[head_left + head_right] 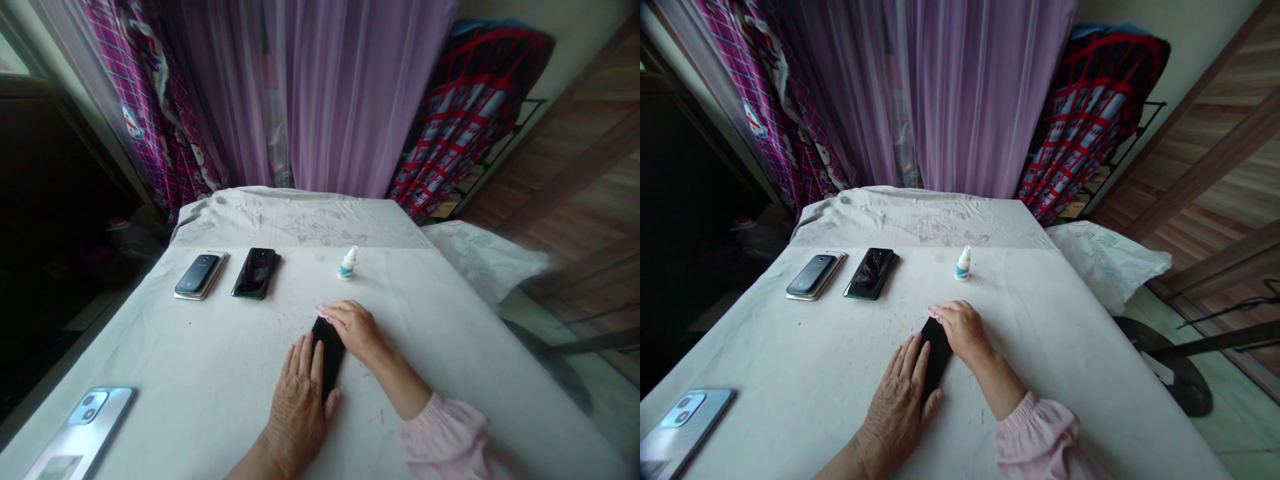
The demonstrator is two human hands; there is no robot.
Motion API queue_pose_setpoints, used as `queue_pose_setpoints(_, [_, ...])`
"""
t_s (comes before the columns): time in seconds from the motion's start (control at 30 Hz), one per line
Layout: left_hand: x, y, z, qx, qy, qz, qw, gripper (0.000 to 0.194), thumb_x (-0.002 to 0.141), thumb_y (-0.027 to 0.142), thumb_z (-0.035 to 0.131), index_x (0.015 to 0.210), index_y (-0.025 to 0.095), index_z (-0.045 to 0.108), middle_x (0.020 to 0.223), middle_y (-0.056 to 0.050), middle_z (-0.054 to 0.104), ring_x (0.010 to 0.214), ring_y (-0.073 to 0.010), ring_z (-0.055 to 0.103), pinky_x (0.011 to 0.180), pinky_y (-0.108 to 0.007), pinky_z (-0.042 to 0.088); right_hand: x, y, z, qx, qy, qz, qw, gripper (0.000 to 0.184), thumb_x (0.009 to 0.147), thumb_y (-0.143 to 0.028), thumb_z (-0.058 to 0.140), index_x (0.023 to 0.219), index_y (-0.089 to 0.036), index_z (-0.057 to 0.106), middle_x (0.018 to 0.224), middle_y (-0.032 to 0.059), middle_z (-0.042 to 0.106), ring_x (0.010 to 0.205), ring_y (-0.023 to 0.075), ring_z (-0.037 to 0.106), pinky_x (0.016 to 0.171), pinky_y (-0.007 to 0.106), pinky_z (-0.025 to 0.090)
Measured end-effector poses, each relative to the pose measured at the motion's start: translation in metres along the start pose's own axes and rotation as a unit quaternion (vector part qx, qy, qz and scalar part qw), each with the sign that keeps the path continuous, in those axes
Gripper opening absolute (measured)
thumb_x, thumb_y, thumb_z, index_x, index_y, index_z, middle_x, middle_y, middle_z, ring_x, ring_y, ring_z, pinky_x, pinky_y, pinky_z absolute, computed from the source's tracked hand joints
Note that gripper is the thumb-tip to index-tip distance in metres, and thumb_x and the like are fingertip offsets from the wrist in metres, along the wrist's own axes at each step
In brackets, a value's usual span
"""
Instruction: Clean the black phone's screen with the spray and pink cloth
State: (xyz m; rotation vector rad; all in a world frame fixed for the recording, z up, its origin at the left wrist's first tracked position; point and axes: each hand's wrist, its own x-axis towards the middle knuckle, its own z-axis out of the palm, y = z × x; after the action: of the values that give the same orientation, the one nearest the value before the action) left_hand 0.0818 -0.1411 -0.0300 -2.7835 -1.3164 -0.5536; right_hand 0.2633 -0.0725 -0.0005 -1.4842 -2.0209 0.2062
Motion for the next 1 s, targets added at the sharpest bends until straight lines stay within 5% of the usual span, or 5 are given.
queue_pose_setpoints(0.23, [0.003, -0.002, -0.001, -0.005, -0.005, 0.012, 1.000, 0.066, 0.082, 0.024, 0.053, 0.143, 0.006, 0.032, 0.148, -0.022, 0.038, 0.138, -0.0335, 0.035, 0.109, -0.050, 0.036, -0.038, 0.006, -0.024, -0.014, 0.012, 0.024, 1.000, 0.031, 0.091, -0.012, 0.049, 0.111, -0.025, 0.070, 0.099, 0.0038, 0.072, 0.088, 0.0165, 0.063, 0.081, 0.028, 0.051])
queue_pose_setpoints(0.47, [0.005, -0.007, -0.005, -0.008, -0.013, 0.031, 0.999, 0.070, 0.076, 0.019, 0.052, 0.141, 0.007, 0.034, 0.148, -0.022, 0.040, 0.138, -0.0335, 0.035, 0.108, -0.051, 0.036, 0.000, 0.003, 0.003, -0.032, 0.012, 0.013, 0.999, 0.026, 0.086, -0.009, 0.055, 0.097, -0.024, 0.075, 0.090, 0.0042, 0.074, 0.084, 0.0181, 0.064, 0.079, 0.030, 0.051])
queue_pose_setpoints(0.7, [0.003, -0.015, 0.011, 0.018, 0.025, 0.056, 0.998, 0.076, 0.067, 0.020, 0.056, 0.140, 0.006, 0.038, 0.143, -0.025, 0.045, 0.131, -0.0367, 0.044, 0.102, -0.051, 0.041, -0.026, 0.005, -0.001, -0.021, 0.053, -0.011, 0.998, 0.035, 0.090, -0.008, 0.047, 0.110, -0.025, 0.070, 0.100, 0.0040, 0.072, 0.089, 0.0174, 0.064, 0.079, 0.028, 0.052])
queue_pose_setpoints(0.83, [0.003, -0.025, 0.019, 0.009, 0.036, 0.086, 0.996, 0.072, 0.075, 0.028, 0.058, 0.141, 0.009, 0.036, 0.145, -0.022, 0.043, 0.133, -0.0356, 0.041, 0.103, -0.052, 0.040, -0.050, 0.008, -0.012, -0.017, 0.055, -0.010, 0.998, 0.035, 0.092, -0.011, 0.045, 0.114, -0.026, 0.068, 0.103, 0.0038, 0.071, 0.091, 0.0170, 0.064, 0.080, 0.028, 0.052])
queue_pose_setpoints(1.0, [0.008, -0.031, 0.010, -0.006, 0.000, 0.110, 0.994, 0.066, 0.082, 0.035, 0.059, 0.139, 0.010, 0.039, 0.144, -0.021, 0.045, 0.133, -0.0349, 0.043, 0.102, -0.055, 0.043, -0.033, 0.010, -0.004, -0.027, 0.054, -0.023, 0.998, 0.034, 0.093, -0.011, 0.044, 0.110, -0.024, 0.070, 0.097, 0.0055, 0.071, 0.086, 0.0181, 0.064, 0.077, 0.030, 0.053])
